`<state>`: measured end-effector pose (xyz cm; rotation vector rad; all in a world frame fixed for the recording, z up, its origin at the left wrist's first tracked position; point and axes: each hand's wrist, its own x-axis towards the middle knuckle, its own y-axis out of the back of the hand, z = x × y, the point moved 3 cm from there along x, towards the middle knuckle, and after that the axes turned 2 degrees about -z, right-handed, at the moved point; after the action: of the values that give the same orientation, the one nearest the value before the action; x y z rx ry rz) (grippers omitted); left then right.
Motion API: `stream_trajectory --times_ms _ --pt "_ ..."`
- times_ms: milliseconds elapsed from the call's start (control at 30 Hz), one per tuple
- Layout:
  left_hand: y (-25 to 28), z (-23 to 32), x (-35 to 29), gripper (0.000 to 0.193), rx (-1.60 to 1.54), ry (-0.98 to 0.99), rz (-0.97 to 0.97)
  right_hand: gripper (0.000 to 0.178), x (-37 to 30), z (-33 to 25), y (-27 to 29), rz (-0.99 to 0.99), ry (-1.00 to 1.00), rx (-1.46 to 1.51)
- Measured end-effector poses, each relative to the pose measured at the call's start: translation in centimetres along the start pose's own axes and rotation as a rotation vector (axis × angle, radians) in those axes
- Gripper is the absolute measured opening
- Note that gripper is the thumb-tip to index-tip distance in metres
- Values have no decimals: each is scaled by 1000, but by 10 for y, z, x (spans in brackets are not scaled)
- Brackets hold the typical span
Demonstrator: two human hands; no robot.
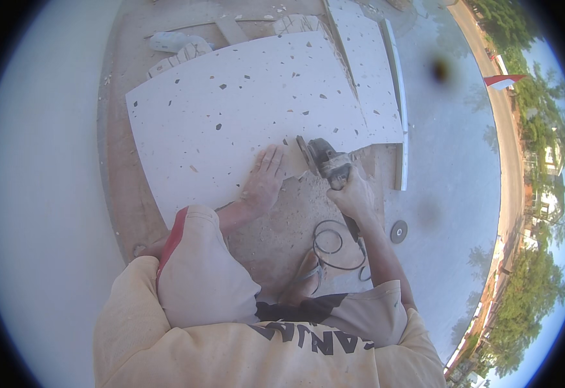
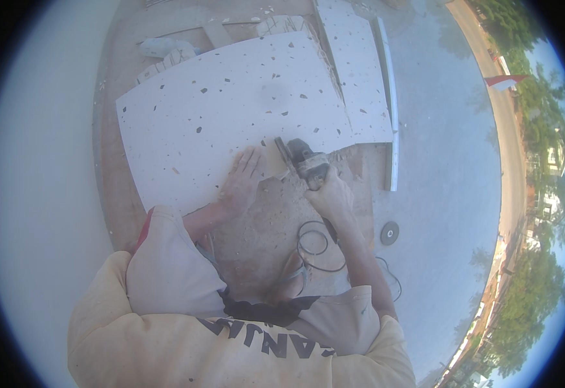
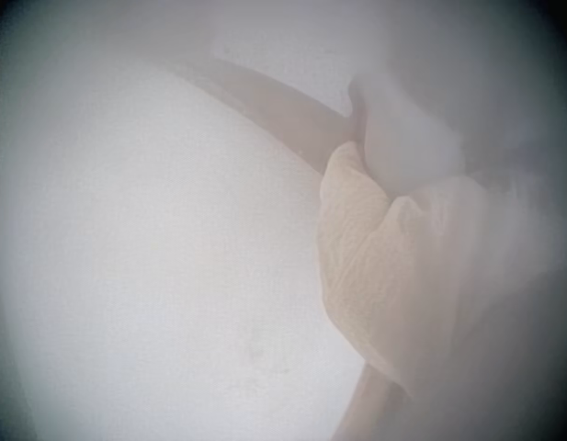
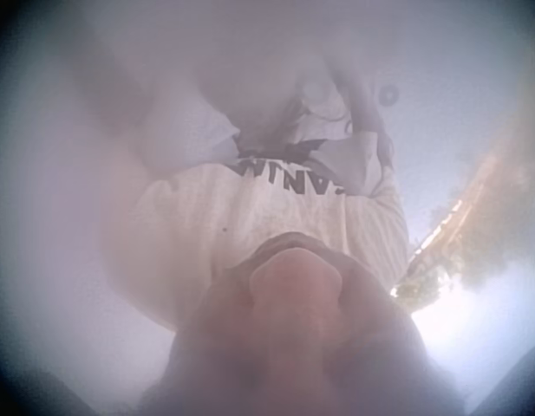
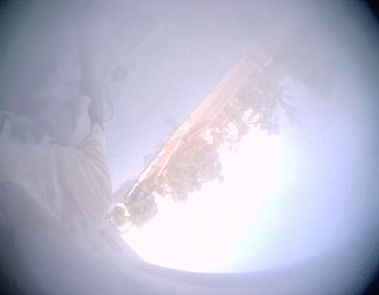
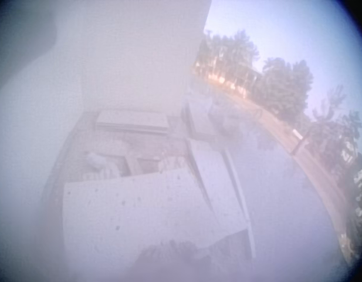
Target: The person uses an angle grinder to cut a large white tile placed on the ground. They hold the tile steady with one hand while guiding the grinder along a marked line with the other. After completing the cut, they lift the separated piece to inspect the edge.
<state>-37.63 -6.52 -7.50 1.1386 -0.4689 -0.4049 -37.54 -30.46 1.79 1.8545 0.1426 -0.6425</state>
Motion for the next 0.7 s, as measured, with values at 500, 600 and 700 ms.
stream_trajectory --times_ms 500,600,700 --pt "3 2 2 63 98 -2 -88 72 1 -1 4 -16 8 -13" --pt "2 0 0 61 68 3 -44 71 1 -3 2 -21 2 -31" --pt "3 -1 0 59 54 5 -41 71 2 -2 0 -12 -3 -20"
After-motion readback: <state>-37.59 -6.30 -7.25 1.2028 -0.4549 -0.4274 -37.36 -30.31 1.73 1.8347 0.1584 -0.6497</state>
